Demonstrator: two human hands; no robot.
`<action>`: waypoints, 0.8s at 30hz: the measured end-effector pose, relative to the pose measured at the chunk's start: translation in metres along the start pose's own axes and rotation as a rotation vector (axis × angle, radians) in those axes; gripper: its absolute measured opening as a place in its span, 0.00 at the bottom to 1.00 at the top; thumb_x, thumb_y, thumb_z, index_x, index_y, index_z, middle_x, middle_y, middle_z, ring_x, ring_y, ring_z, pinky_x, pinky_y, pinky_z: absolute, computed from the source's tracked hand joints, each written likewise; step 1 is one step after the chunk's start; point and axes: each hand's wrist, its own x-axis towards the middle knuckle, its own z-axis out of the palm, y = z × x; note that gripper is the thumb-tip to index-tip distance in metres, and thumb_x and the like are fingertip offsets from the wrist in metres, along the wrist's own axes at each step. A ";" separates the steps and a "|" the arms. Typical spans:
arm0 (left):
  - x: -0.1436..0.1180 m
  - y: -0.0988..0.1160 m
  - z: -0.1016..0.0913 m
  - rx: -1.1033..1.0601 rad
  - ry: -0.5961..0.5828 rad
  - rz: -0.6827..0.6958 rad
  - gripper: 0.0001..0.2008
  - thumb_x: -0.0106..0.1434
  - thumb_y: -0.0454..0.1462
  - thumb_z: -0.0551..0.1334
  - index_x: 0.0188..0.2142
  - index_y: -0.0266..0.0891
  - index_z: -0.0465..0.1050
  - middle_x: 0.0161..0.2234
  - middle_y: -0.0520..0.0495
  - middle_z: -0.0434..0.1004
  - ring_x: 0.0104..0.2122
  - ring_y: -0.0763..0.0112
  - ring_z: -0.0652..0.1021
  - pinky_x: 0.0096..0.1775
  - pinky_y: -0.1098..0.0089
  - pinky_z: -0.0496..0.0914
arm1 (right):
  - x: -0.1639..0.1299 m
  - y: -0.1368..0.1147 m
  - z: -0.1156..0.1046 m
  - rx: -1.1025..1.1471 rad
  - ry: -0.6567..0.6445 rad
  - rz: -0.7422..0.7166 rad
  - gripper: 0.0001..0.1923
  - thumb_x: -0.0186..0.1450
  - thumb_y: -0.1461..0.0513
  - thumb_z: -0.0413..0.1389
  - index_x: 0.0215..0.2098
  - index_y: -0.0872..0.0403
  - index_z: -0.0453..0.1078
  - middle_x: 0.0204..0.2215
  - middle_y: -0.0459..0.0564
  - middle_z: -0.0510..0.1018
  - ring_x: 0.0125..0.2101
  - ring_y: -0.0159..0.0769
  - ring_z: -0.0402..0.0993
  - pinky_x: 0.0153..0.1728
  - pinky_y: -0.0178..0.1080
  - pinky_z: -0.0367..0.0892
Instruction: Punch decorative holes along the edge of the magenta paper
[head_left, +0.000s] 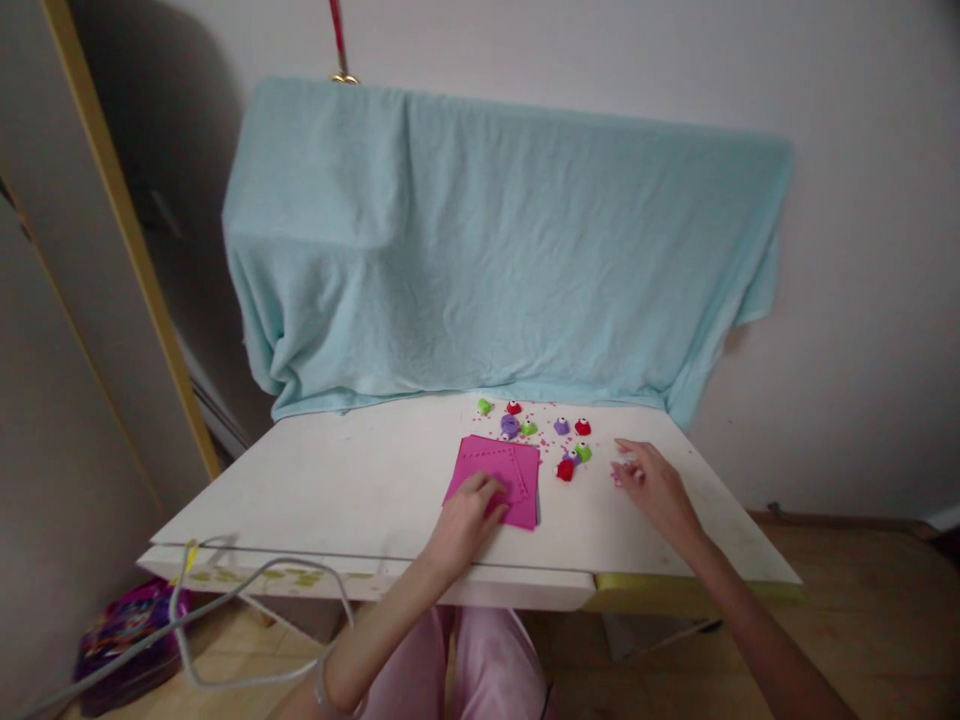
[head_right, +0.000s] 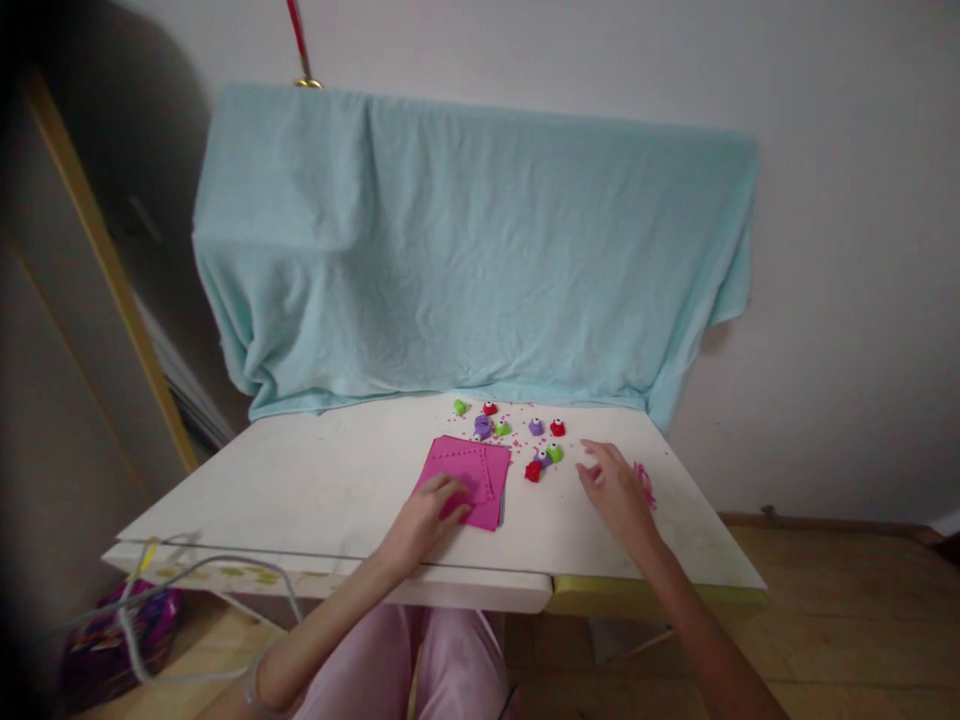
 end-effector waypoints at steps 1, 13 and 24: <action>0.004 -0.001 0.001 0.007 -0.005 0.004 0.09 0.65 0.37 0.56 0.45 0.44 0.69 0.44 0.48 0.69 0.44 0.67 0.72 0.46 0.71 0.65 | 0.001 -0.016 0.005 0.053 -0.047 -0.068 0.17 0.63 0.60 0.51 0.51 0.51 0.66 0.43 0.52 0.73 0.34 0.36 0.74 0.39 0.41 0.69; 0.018 -0.001 0.005 0.194 -0.108 -0.020 0.05 0.64 0.38 0.57 0.38 0.41 0.70 0.39 0.47 0.70 0.41 0.66 0.72 0.43 0.69 0.65 | -0.003 -0.090 0.077 0.383 -0.364 -0.353 0.18 0.62 0.71 0.50 0.46 0.51 0.71 0.45 0.51 0.76 0.46 0.38 0.72 0.49 0.43 0.67; 0.033 -0.011 0.001 0.170 -0.229 0.116 0.06 0.65 0.37 0.55 0.39 0.38 0.68 0.40 0.46 0.67 0.41 0.67 0.71 0.44 0.69 0.65 | -0.012 -0.081 0.099 0.376 -0.298 -0.346 0.23 0.60 0.74 0.48 0.48 0.49 0.71 0.47 0.49 0.75 0.48 0.37 0.71 0.52 0.45 0.65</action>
